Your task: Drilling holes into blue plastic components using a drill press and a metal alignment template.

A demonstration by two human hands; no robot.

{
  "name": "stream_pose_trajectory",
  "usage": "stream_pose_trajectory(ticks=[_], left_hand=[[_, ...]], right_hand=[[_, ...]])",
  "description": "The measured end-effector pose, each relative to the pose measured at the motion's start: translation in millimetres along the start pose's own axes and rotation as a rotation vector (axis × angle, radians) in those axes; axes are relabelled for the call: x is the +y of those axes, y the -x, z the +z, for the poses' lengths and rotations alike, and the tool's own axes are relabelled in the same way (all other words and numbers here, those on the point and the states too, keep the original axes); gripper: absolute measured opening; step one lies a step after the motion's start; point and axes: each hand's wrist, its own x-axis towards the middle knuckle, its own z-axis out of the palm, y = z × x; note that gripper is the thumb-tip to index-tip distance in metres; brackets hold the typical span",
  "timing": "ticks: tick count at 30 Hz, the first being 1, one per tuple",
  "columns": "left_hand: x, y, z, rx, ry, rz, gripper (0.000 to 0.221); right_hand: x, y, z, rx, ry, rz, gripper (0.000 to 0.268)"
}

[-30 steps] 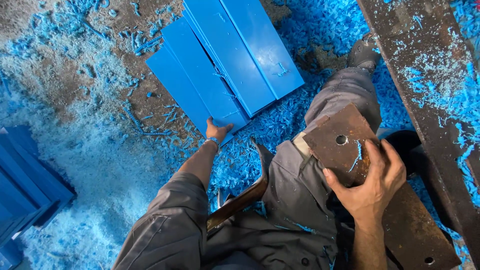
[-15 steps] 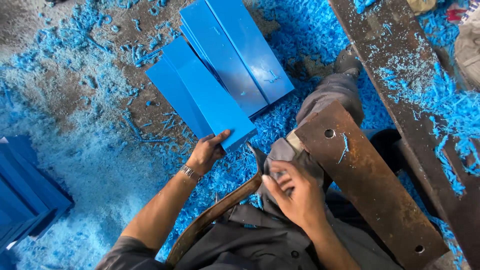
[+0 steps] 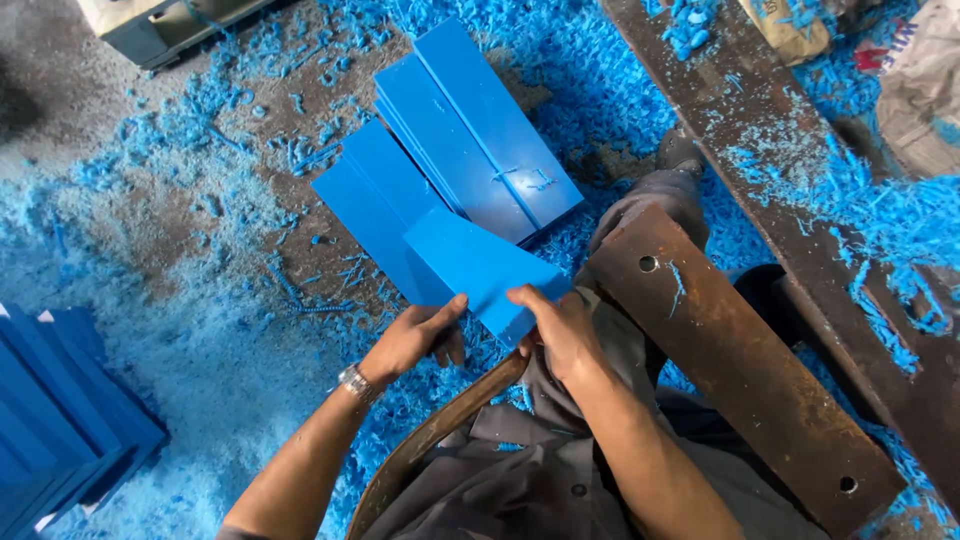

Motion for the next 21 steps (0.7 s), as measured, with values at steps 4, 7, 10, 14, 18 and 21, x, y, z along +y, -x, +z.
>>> stream_pose_trajectory(ticks=[4, 7, 10, 14, 18, 21], left_hand=[[46, 33, -7, 0.142, -0.493, 0.455, 0.055], [92, 43, 17, 0.204, -0.920, 0.911, 0.081], [116, 28, 42, 0.077, -1.138, 1.009, 0.102], [128, 14, 101, -0.292, -1.181, 1.083, 0.109], [117, 16, 168, -0.498, -1.201, 1.123, 0.104], [102, 10, 204, -0.545, -1.172, 1.222, 0.100]], right_hand=[[0, 52, -75, -0.008, -0.051, -0.050, 0.018], [47, 92, -165, -0.016, -0.178, -0.132, 0.027], [82, 152, -235, 0.057, -0.268, -0.238, 0.056], [129, 218, -294, 0.511, -0.376, -0.059, 0.066], [312, 247, -413, 0.496, -0.657, -0.350, 0.040], [293, 264, -370, 0.800, -0.562, -0.283, 0.040]])
